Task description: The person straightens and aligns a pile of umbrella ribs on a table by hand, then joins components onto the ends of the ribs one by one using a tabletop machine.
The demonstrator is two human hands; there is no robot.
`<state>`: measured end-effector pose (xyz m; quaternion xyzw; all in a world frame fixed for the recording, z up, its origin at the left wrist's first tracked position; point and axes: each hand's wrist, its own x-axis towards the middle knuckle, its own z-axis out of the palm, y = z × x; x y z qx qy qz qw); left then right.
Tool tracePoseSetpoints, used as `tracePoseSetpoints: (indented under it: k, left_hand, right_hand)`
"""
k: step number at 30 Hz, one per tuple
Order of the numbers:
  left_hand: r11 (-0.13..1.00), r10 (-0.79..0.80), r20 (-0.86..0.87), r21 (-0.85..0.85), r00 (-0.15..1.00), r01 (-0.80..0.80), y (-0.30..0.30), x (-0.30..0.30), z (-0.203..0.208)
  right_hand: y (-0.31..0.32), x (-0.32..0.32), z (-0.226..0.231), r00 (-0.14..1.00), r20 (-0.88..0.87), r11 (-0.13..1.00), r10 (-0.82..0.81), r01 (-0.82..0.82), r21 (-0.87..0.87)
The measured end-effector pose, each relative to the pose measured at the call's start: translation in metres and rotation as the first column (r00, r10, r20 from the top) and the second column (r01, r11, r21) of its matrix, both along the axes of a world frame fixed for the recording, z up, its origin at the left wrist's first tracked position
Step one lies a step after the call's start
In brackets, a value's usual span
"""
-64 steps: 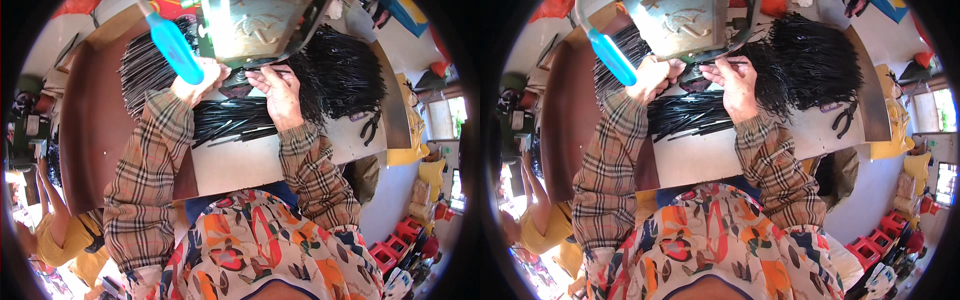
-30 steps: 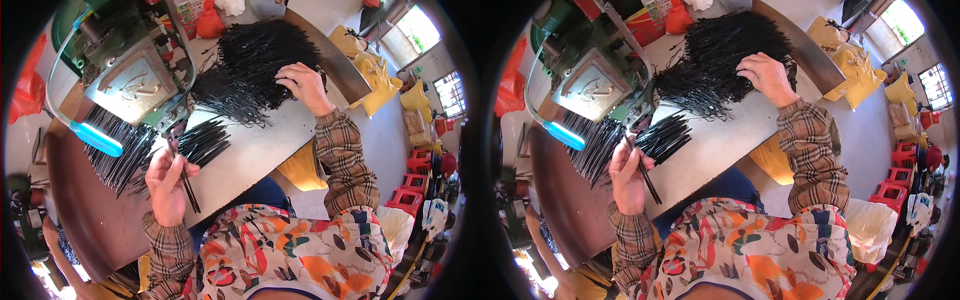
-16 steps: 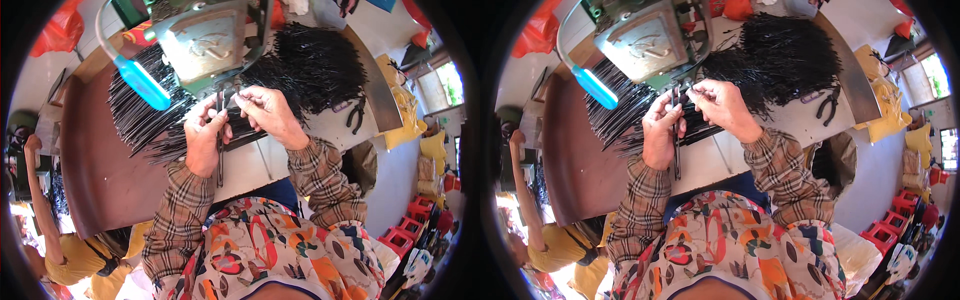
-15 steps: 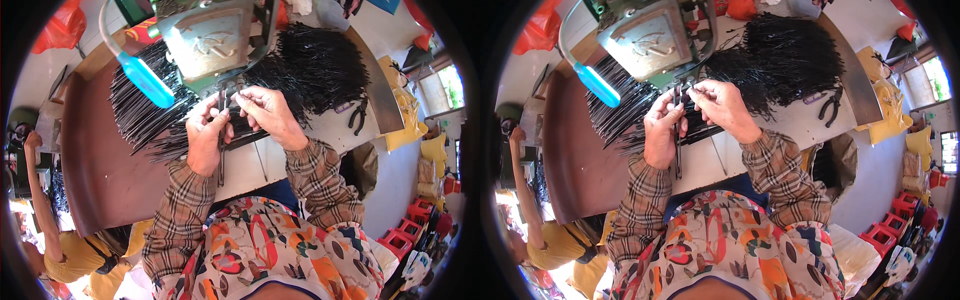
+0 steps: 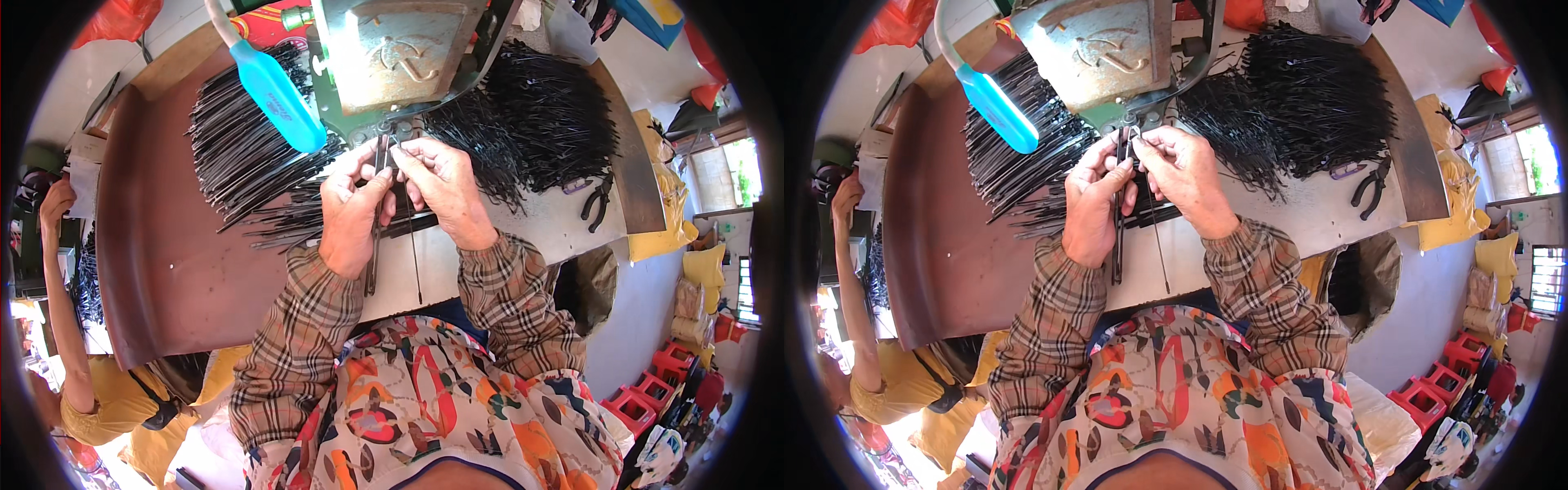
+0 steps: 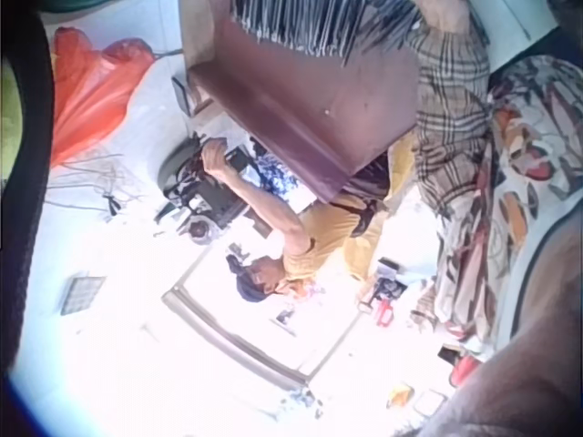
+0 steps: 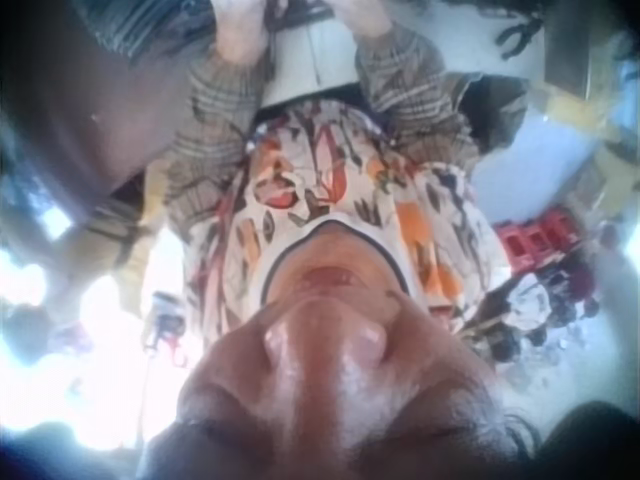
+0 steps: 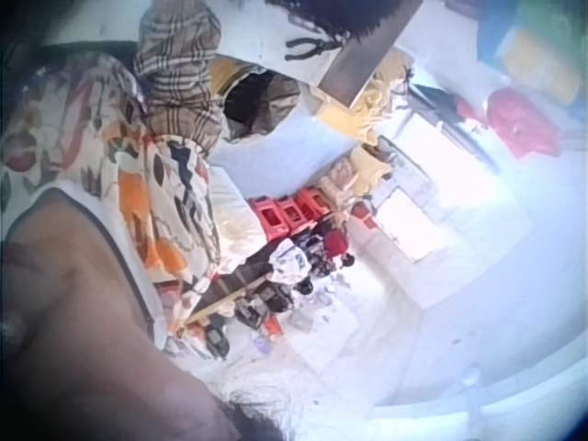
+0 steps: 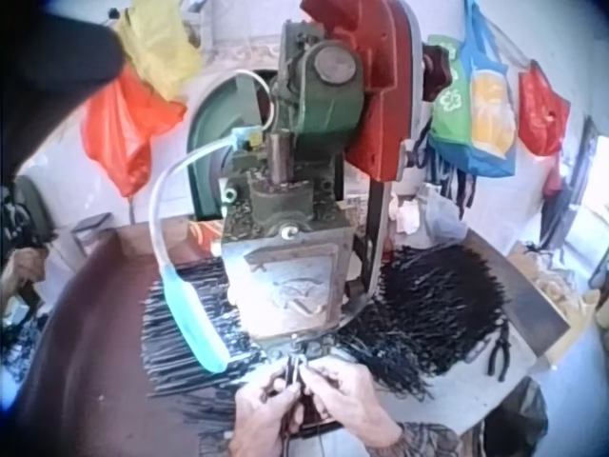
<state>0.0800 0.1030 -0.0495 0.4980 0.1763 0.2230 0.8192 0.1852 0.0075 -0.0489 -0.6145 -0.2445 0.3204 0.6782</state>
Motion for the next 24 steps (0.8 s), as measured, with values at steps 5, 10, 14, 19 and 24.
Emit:
tracePoseSetpoints:
  k: [5, 10, 14, 19, 24]
  left_hand:
    - [1.0, 0.01, -0.022, 0.007, 1.0, -0.01, 0.001, -0.002, 0.001]
    - [1.0, 0.018, -0.035, -0.018, 0.999, -0.019, -0.001, 0.001, 0.0]
    - [0.998, 0.067, -0.024, 0.006, 0.997, -0.067, 0.001, 0.006, 0.004]
    - [0.991, 0.13, -0.016, 0.031, 0.991, -0.129, 0.007, 0.018, 0.009]
    - [0.988, 0.147, -0.03, 0.043, 0.989, -0.146, 0.008, 0.021, 0.007]
  right_hand:
    - [0.003, -0.002, -0.001, 1.0, -0.015, 1.0, 0.018, -0.017, 0.018]
    - [0.003, 0.0, -0.003, 0.997, -0.07, 0.999, 0.03, -0.028, 0.027]
    - [0.009, 0.002, -0.002, 0.992, -0.118, 0.997, 0.035, -0.026, 0.075]
    - [0.019, 0.01, -0.002, 0.983, -0.175, 0.987, 0.055, -0.028, 0.155]
    - [0.019, 0.01, 0.001, 0.979, -0.197, 0.984, 0.055, -0.019, 0.177]
